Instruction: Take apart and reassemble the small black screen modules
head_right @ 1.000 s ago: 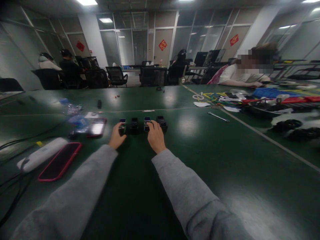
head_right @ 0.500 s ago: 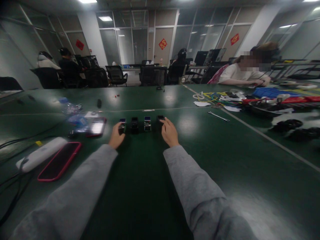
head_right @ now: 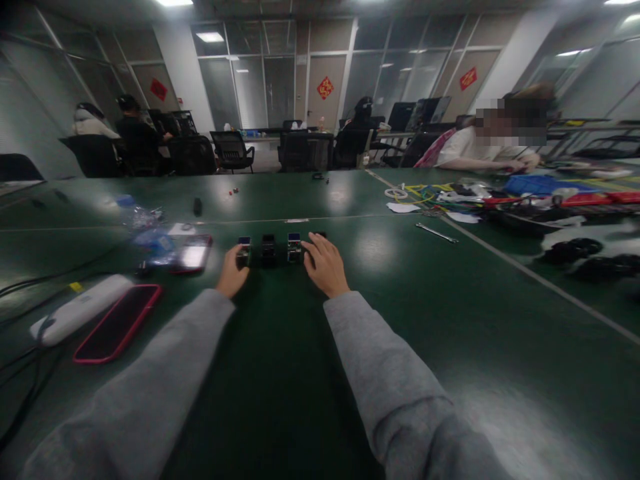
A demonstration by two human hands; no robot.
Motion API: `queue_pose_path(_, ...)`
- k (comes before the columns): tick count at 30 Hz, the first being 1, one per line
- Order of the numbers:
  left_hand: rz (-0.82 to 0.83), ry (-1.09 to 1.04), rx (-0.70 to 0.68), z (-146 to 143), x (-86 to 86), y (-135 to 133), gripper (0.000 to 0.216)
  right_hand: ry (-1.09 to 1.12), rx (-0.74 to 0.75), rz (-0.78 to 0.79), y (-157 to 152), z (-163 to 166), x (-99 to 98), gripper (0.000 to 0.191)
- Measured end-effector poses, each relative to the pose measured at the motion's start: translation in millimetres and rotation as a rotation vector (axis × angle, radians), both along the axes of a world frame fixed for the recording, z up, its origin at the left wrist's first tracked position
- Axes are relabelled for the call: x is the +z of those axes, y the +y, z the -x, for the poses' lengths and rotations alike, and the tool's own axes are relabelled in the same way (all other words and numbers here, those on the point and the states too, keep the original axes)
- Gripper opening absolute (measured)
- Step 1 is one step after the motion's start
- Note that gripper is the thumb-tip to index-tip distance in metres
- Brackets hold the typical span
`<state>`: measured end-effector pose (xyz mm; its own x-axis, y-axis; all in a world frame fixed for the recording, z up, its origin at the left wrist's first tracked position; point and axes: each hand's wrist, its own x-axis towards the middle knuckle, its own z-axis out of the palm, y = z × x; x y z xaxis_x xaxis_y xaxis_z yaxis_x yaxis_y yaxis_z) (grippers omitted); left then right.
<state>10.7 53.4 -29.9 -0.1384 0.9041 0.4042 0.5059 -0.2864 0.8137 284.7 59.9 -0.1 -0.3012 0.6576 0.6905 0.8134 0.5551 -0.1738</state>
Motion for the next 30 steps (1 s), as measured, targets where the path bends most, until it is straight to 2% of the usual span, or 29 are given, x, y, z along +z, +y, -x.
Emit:
queue_pose_path(3, -0.017, -0.013, 0.006, 0, -2.5, 2, 0.067, -0.109, 0.128, 0.036, -7, 16, 1.1, 0.035)
queue_pose_path(6, -0.007, -0.023, 0.004, 1, -3.9, 2, 0.067, -0.119, 0.177, 0.062, -9, 22, -2.9, 0.032)
queue_pose_path(24, 0.09, -0.045, -0.003, -1, 5.8, -5, 0.065, -0.015, 0.199, 0.074, -11, 21, -1.7, 0.027)
queue_pose_path(27, 0.056, -0.049, 0.009, -1, 4.4, -4, 0.065, -0.002, 0.187, 0.04, -11, 21, 0.1, 0.027)
queue_pose_path(30, -0.05, -0.067, 0.041, -1, 1.6, 0, 0.065, 0.074, 0.109, -0.038, -8, 18, 0.8, 0.027)
